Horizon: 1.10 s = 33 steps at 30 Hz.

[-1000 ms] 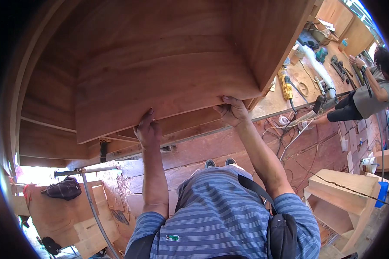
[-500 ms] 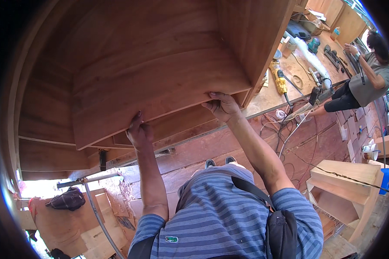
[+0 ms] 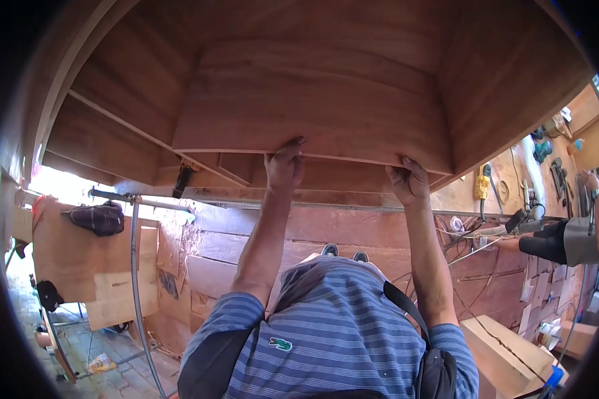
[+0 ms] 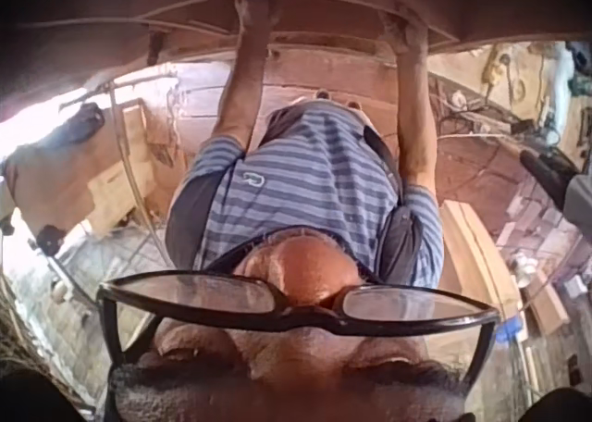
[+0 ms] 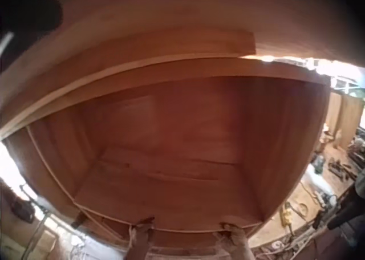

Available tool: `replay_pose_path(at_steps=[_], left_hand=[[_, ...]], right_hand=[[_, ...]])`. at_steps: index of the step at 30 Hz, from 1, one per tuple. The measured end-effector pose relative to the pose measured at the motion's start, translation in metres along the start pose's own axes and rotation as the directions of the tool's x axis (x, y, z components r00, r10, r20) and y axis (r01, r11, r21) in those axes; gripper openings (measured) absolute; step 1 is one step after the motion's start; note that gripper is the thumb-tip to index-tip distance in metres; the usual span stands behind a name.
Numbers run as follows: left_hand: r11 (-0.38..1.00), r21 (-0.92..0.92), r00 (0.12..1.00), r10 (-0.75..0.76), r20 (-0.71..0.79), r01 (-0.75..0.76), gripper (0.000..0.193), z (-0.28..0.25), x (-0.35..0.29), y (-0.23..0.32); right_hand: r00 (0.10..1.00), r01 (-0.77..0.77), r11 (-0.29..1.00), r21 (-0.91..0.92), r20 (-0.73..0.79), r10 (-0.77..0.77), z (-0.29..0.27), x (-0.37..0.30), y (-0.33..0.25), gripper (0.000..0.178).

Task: The person applies wood glue to the edges of a wooden panel and fits it into a larger wooden cabinet structure. They then use a white cloth to wipe away excess glue from the joint.

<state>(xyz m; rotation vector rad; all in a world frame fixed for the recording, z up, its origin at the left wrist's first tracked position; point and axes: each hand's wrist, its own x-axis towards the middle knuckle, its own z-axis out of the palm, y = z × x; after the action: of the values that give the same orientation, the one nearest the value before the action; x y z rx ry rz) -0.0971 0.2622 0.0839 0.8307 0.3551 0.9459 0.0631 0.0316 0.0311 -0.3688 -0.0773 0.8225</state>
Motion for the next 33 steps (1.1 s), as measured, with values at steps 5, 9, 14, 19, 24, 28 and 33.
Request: replay_pose_path(at_steps=[5,9,14,19,24,28,33], left_hand=[[0.998,0.067,1.000,-0.016,-0.014,0.017,0.024,-0.002,0.001,0.001],[1.000,0.000,1.000,0.019,-0.017,-0.019,0.023,-0.005,0.005,-0.003],[0.993,0.034,0.990,-0.111,-0.084,0.115,0.022,0.003,0.002,0.003],[0.999,-0.034,0.999,-0.029,0.013,0.030,0.022,0.007,0.009,0.006],[0.992,-0.121,0.998,-0.016,0.064,0.024,0.023,0.004,0.006,0.005],[0.987,-0.155,0.998,-0.025,0.050,0.033,0.025,0.000,0.008,-0.002],[0.981,-0.155,0.993,-0.115,0.039,0.120,0.026,-0.006,0.009,-0.003]], right_hand=[[1.000,0.011,1.000,0.013,-0.004,-0.011,-0.006,0.002,0.000,0.023],[1.000,0.005,1.000,0.002,-0.003,-0.005,-0.013,0.006,0.002,0.024],[0.999,0.017,1.000,0.003,-0.028,-0.016,-0.008,0.006,0.006,0.029],[0.997,0.073,0.995,-0.061,0.021,-0.072,-0.004,0.009,0.007,0.027],[0.999,0.045,0.996,-0.073,0.010,-0.044,-0.023,0.014,0.001,0.026],[0.999,0.044,0.995,-0.087,0.035,-0.041,-0.018,0.013,0.005,0.025],[0.999,0.035,0.995,-0.098,0.004,-0.034,-0.020,0.015,0.003,0.024]])
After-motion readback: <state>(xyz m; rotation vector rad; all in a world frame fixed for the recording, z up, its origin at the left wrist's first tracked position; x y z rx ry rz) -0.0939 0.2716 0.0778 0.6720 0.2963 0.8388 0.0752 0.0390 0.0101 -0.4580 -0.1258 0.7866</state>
